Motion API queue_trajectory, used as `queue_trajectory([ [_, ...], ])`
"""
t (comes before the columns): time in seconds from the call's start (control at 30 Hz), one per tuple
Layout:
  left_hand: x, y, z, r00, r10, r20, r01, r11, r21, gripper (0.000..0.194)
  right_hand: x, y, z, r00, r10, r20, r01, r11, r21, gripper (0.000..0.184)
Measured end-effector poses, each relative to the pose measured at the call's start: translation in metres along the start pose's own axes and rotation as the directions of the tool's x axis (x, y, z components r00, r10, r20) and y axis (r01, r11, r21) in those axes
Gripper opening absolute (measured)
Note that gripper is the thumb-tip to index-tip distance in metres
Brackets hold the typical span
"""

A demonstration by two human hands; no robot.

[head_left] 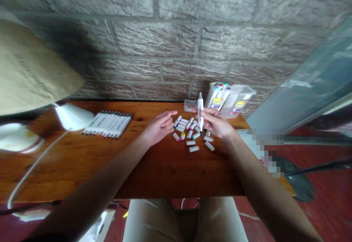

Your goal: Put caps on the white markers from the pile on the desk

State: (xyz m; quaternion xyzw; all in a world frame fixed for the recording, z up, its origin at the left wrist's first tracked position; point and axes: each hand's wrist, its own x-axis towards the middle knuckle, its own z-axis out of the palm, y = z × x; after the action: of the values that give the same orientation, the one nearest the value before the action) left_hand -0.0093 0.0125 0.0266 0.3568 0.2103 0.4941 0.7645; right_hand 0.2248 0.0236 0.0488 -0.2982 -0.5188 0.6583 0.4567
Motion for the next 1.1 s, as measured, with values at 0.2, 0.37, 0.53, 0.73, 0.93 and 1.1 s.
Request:
queue_trajectory([
  [0.2, 0.022, -0.001, 0.043, 0.992, 0.091, 0.084, -0.106, 0.975, 0.198, 0.039, 0.001, 0.007, 0.004, 0.986, 0.002, 0.165, 0.000, 1.000, -0.013, 0.032],
  [0.37, 0.016, -0.030, 0.049, 0.985, 0.138, 0.107, -0.151, 0.981, 0.124, 0.033, -0.007, 0.006, 0.008, 0.972, 0.026, 0.235, -0.028, 1.000, 0.008, 0.030],
  [0.53, 0.005, -0.039, 0.043, 0.992, 0.084, 0.094, -0.096, 0.987, 0.131, 0.039, -0.011, 0.016, 0.008, 0.941, 0.170, 0.293, -0.176, 0.984, -0.007, 0.033],
  [0.73, 0.002, -0.035, 0.040, 0.989, 0.036, 0.146, -0.054, 0.991, 0.120, 0.038, -0.012, 0.021, 0.012, 0.935, 0.175, 0.308, -0.190, 0.982, 0.019, 0.033],
  [0.93, 0.004, -0.037, 0.033, 0.990, 0.023, 0.136, -0.033, 0.997, 0.071, 0.034, -0.011, 0.021, 0.017, 0.947, 0.204, 0.247, -0.210, 0.978, 0.000, 0.032],
  [1.1, 0.006, -0.038, 0.031, 0.992, -0.024, 0.123, 0.020, 0.999, 0.030, 0.031, -0.010, 0.022, 0.021, 0.948, 0.224, 0.225, -0.227, 0.974, -0.012, 0.033],
])
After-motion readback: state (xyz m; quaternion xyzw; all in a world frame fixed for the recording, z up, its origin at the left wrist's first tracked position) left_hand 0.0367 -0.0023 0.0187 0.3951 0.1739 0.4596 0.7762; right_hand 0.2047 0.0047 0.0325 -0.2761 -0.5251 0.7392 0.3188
